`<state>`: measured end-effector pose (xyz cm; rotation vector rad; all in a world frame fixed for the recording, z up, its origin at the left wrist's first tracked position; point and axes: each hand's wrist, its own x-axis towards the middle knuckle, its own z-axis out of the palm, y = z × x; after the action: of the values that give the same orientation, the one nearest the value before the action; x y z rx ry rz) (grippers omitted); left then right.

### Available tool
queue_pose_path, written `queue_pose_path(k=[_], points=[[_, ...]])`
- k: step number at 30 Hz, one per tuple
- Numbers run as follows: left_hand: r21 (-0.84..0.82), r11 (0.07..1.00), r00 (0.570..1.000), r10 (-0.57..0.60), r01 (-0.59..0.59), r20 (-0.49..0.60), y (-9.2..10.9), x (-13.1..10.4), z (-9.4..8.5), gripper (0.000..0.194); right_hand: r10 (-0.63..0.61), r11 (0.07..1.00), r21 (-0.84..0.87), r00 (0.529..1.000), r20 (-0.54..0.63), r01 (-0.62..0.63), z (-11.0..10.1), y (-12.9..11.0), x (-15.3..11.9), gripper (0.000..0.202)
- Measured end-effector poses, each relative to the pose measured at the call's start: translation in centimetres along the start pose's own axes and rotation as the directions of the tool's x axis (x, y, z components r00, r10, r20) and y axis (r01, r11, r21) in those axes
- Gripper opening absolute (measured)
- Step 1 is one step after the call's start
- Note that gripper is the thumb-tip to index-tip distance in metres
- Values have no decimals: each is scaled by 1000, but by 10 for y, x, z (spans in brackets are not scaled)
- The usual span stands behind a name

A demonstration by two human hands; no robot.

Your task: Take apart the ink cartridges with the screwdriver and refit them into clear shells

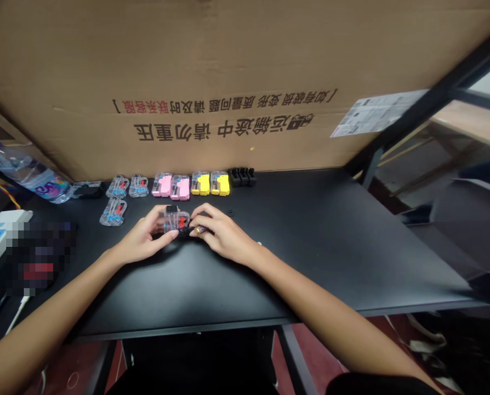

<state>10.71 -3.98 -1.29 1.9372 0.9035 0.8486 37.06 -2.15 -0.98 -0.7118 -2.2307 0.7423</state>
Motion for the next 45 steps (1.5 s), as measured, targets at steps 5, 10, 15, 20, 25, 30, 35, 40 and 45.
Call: queue_pose_path(k=[5, 10, 15, 20, 25, 30, 35, 40, 45], points=[[100, 994, 998, 54, -51, -25, -2, -1, -2, 46, -11, 1000, -18, 1000, -2, 11, 0, -1, 0, 11], [292, 955, 997, 63, -48, -42, 2, -2, -4, 44, -43, 997, -59, 999, -16, 42, 2, -2, 0, 11], [465, 885, 997, 48, -18, -54, 1, -4, -4, 48, -73, 990, -125, 997, -21, 70, 2, 0, 0, 13], [537, 837, 990, 137, -102, -26, -7, -3, -6, 43, -61, 990, -128, 998, -12, 59, 0, -3, -1, 12], [492, 841, 970, 243, -223, 25, -12, -2, -9, 30, -12, 997, -74, 995, -97, 5, 0, -7, 0, 14], [539, 765, 929, 355, -352, 103, -14, -2, -7, 33, -62, 988, -149, 990, -126, 43, 0, -8, 0, 24], [571, 702, 893, 428, -426, 140, -13, -1, -5, 36, -147, 970, -214, 977, -153, 112, 1, -7, -2, 21], [574, 700, 895, 419, -424, 150, -11, 1, -5, 33, -206, 947, -285, 962, -181, 149, 4, -7, -5, 21], [573, 651, 846, 511, -498, 155, -7, 3, -5, 33, -275, 924, -326, 940, -204, 200, 5, -9, -4, 19]])
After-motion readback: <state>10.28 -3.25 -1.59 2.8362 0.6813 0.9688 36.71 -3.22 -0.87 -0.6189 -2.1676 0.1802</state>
